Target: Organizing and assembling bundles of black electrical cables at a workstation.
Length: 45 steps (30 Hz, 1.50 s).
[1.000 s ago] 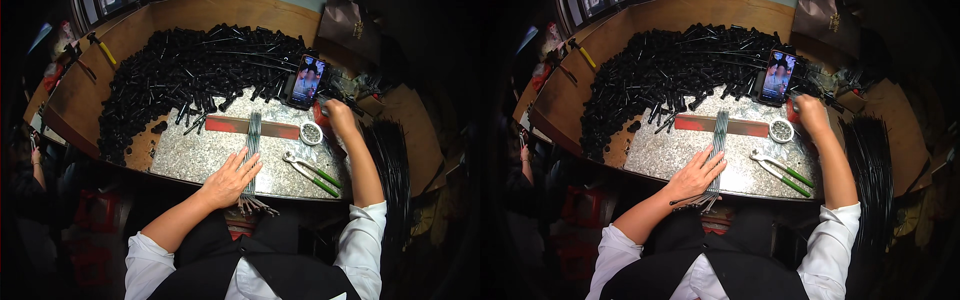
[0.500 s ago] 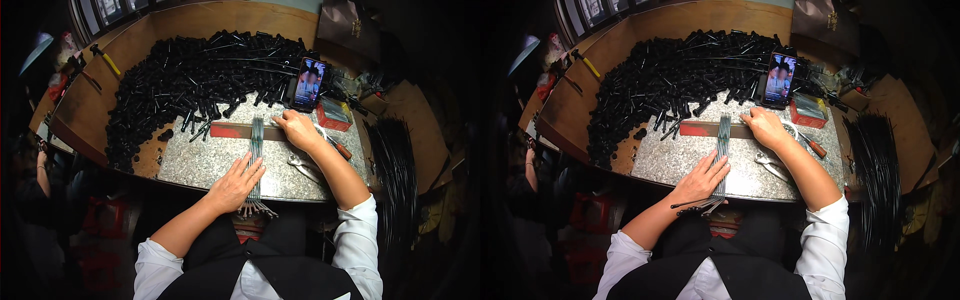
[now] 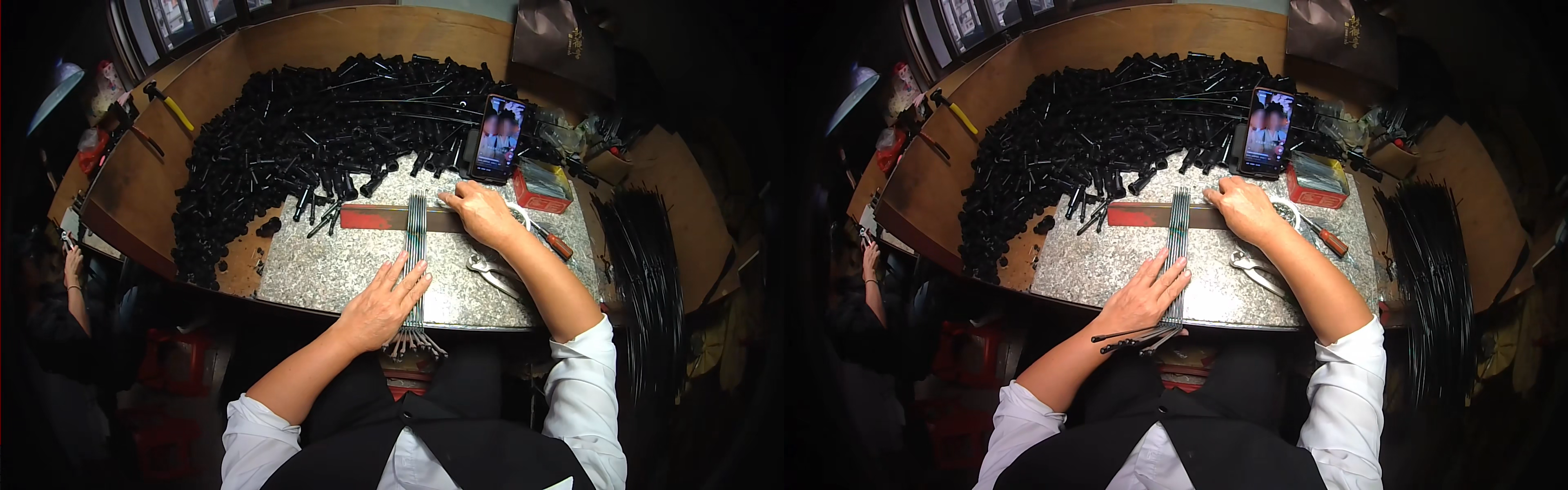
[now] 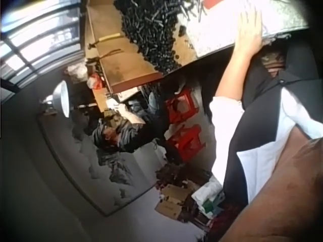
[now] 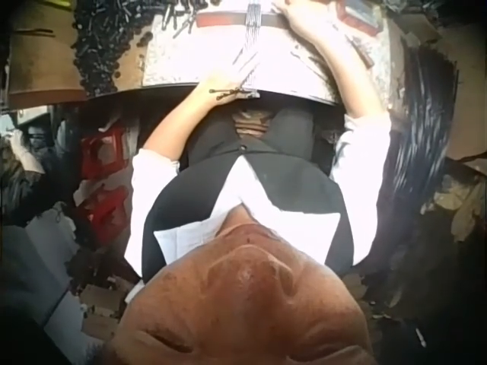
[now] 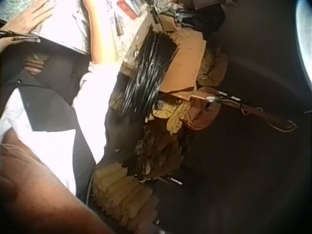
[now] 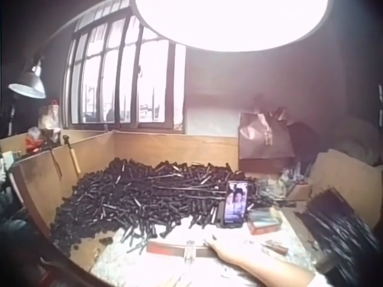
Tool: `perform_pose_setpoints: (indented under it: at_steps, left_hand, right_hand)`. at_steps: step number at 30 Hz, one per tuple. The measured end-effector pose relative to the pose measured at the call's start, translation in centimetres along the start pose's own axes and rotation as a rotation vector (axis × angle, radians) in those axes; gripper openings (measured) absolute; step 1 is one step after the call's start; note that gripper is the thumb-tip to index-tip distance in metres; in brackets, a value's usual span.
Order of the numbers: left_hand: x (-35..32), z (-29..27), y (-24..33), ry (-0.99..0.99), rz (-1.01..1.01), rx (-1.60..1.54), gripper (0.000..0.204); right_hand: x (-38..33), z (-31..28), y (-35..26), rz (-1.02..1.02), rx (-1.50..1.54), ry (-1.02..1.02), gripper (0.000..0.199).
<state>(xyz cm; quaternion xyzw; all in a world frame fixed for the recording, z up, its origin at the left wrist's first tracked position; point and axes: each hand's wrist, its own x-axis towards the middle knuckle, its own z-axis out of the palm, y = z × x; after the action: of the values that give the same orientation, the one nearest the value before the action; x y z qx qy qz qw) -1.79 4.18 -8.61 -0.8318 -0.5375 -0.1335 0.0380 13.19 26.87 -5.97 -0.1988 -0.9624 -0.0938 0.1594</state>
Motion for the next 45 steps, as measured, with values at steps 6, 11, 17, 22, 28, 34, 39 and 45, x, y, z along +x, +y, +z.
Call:
perform_pose_setpoints:
  at_steps: [6, 11, 17, 22, 28, 34, 39, 45]
  left_hand:
    - [0.0, 0.1, 0.0, -0.002, -0.001, -0.009, 0.062]
    - [0.1, -0.4, 0.1, -0.014, -0.007, -0.05, 0.068]
    - [0.1, -0.5, 0.1, -0.029, -0.015, -0.064, 0.071]
    - [-0.1, -0.1, 0.0, -0.005, -0.036, -0.089, 0.071]
    - [0.1, -0.5, 0.1, -0.03, -0.03, -0.072, 0.073]
    - [0.1, -0.3, 0.0, -0.035, -0.027, -0.011, 0.08]
    - [0.1, -0.4, 0.1, -0.024, -0.025, -0.044, 0.085]
    - [0.0, -0.6, 0.1, -0.04, -0.036, -0.058, 0.086]
  right_hand:
    - [0.3, 0.5, 0.4, 0.008, 0.111, 0.048, 0.028]
    - [0.2, 0.2, 1.6, 0.033, 0.17, -0.019, 0.01]
    - [-0.1, -0.2, 2.0, -0.016, 0.281, -0.021, 0.011]
    - [0.1, -0.7, 1.6, -0.005, 0.266, -0.023, 0.013]
    - [0.1, 0.1, 1.9, -0.06, 0.278, 0.031, 0.019]
    - [0.6, -0.3, 1.6, -0.073, 0.27, 0.031, 0.018]
    - [1.2, 0.4, 1.0, -0.049, 0.238, 0.038, 0.017]
    - [1.9, 0.3, 0.6, -0.094, 0.201, 0.074, 0.016]
